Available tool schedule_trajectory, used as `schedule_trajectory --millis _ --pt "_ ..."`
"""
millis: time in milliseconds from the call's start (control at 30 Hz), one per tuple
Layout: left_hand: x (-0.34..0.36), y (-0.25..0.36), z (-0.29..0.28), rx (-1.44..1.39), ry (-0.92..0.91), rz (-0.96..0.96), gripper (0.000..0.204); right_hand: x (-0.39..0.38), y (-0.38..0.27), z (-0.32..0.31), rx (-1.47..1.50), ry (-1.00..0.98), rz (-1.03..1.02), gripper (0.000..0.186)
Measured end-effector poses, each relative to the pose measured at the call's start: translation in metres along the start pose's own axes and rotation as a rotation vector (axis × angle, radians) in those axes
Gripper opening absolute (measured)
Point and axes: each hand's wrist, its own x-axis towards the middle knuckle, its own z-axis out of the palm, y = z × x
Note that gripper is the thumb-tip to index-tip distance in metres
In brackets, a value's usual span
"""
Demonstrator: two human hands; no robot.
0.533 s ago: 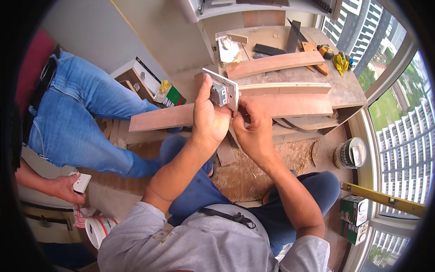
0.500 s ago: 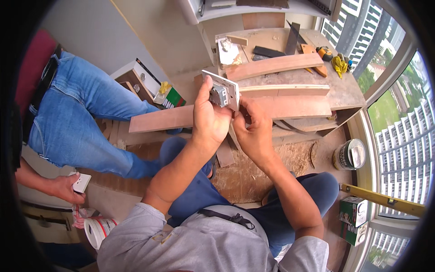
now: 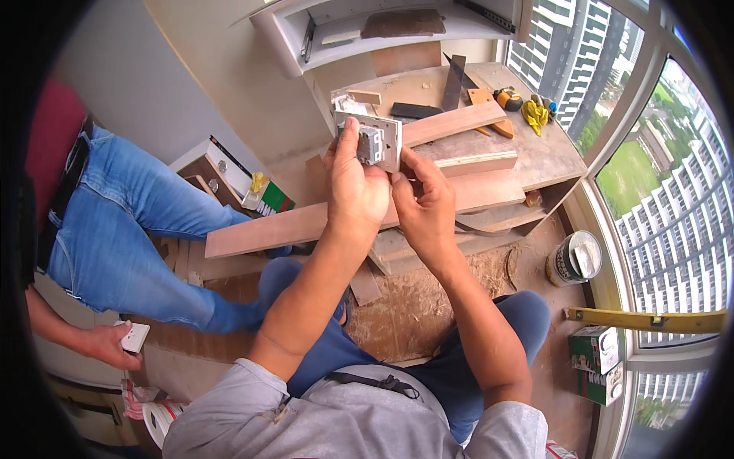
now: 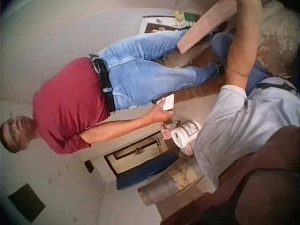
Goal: Positioning and fitting electrical socket plates into a wooden trim piece during furniture or cabinetry construction.
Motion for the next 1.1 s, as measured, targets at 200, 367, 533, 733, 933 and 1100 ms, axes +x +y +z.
schedule_trajectory --millis 200,367,533,733,933,1100 --pt "-0.002 -0.019 -0.001 -0.03 0.098 0.01 0.033 0.0 0.023 -0.005 -0.104 0.071 -0.016 0.037" --pt "-0.001 -0.022 -0.003 -0.004 0.132 0.031 0.06 -0.001 0.026 0.001 -0.112 0.095 0.023 0.035" --pt "0.002 -0.02 -0.005 -0.002 0.144 0.038 0.059 0.0 0.025 0.005 -0.048 0.061 0.1 0.036" --pt "0.0 -0.021 -0.007 0.03 0.133 0.072 0.058 -0.002 0.02 0.007 -0.024 0.031 0.113 0.034" --pt "-0.005 -0.021 -0.005 0.028 0.117 0.077 0.057 -0.003 0.013 0.009 -0.058 0.054 0.089 0.03" --pt "-0.003 -0.023 -0.007 0.023 0.132 0.042 0.056 -0.005 0.013 0.006 -0.159 0.068 0.038 0.029"
